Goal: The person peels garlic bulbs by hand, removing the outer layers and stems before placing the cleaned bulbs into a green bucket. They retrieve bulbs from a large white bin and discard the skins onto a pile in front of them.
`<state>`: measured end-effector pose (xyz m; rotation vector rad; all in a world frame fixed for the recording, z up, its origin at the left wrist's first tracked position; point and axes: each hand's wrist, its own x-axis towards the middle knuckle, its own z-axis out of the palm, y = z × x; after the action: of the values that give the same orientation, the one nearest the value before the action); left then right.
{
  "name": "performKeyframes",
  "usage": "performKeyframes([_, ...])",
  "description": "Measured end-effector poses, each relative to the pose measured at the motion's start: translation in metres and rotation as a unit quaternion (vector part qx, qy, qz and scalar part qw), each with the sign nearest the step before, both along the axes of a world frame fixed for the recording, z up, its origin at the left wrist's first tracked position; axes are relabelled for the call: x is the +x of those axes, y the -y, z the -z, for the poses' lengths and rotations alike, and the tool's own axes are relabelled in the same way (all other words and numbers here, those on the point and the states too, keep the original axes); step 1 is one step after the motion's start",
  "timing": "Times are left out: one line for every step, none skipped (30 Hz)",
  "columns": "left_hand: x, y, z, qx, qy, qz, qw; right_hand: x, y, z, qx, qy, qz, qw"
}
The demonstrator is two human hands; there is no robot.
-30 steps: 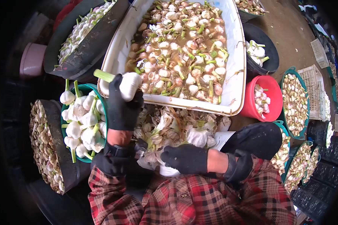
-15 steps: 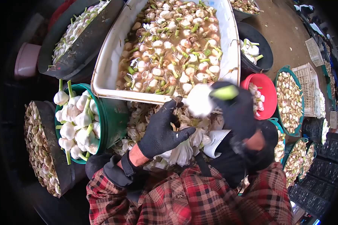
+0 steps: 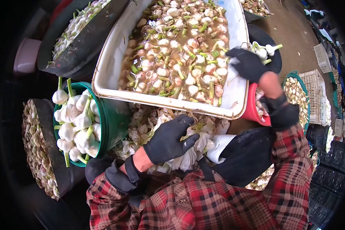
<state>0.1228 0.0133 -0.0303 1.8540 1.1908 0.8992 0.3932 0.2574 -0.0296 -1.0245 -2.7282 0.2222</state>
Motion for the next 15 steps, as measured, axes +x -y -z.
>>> performKeyframes([0.000, 0.000, 0.001, 0.007, -0.012, 0.012, 1.000, -0.025, 0.009, 0.009, -0.036, 0.118, -0.024, 0.992])
performKeyframes([0.000, 0.000, 0.001, 0.005, -0.011, 0.010, 1.000, -0.051, 0.017, 0.016, -0.071, 0.234, -0.049, 0.968])
performKeyframes([0.000, 0.000, 0.001, 0.008, -0.004, 0.017, 1.000, -0.070, 0.016, 0.029, -0.099, 0.331, -0.074, 0.936])
performKeyframes([-0.001, 0.000, 0.001, 0.011, 0.003, 0.024, 1.000, -0.084, 0.011, 0.041, -0.125, 0.423, -0.098, 0.892])
performKeyframes([-0.001, 0.001, 0.002, 0.011, 0.006, 0.019, 1.000, -0.090, 0.007, 0.046, -0.125, 0.423, -0.101, 0.892])
performKeyframes([-0.001, 0.001, 0.002, 0.008, 0.007, 0.016, 1.000, -0.094, 0.004, 0.050, -0.148, 0.461, -0.122, 0.866])
performKeyframes([-0.001, 0.001, 0.002, 0.019, 0.007, 0.015, 1.000, -0.096, 0.002, 0.054, -0.169, 0.497, -0.142, 0.839])
performKeyframes([-0.002, 0.001, 0.002, 0.031, 0.007, 0.012, 0.999, -0.096, 0.002, 0.056, -0.170, 0.499, -0.144, 0.837])
performKeyframes([-0.002, 0.001, 0.002, 0.031, 0.010, 0.009, 0.999, -0.096, 0.002, 0.057, -0.161, 0.504, -0.147, 0.836])
performKeyframes([-0.003, 0.002, 0.002, 0.031, 0.004, 0.011, 0.999, -0.097, 0.001, 0.058, -0.152, 0.508, -0.150, 0.835])
performKeyframes([-0.003, 0.002, 0.001, 0.032, -0.003, 0.014, 0.999, -0.096, 0.000, 0.067, -0.143, 0.527, -0.145, 0.825])
performKeyframes([-0.003, 0.002, 0.002, 0.034, -0.003, 0.013, 0.999, -0.093, 0.002, 0.070, -0.141, 0.527, -0.145, 0.825])
performKeyframes([-0.003, 0.003, 0.002, 0.033, -0.007, 0.017, 0.999, -0.087, 0.004, 0.072, -0.104, 0.495, -0.159, 0.848])
performKeyframes([-0.004, 0.002, 0.003, 0.034, -0.010, 0.019, 0.999, -0.086, 0.007, 0.070, -0.064, 0.462, -0.173, 0.868])
performKeyframes([-0.004, 0.003, 0.004, 0.039, -0.009, 0.017, 0.999, -0.085, 0.009, 0.067, -0.029, 0.439, -0.184, 0.879])
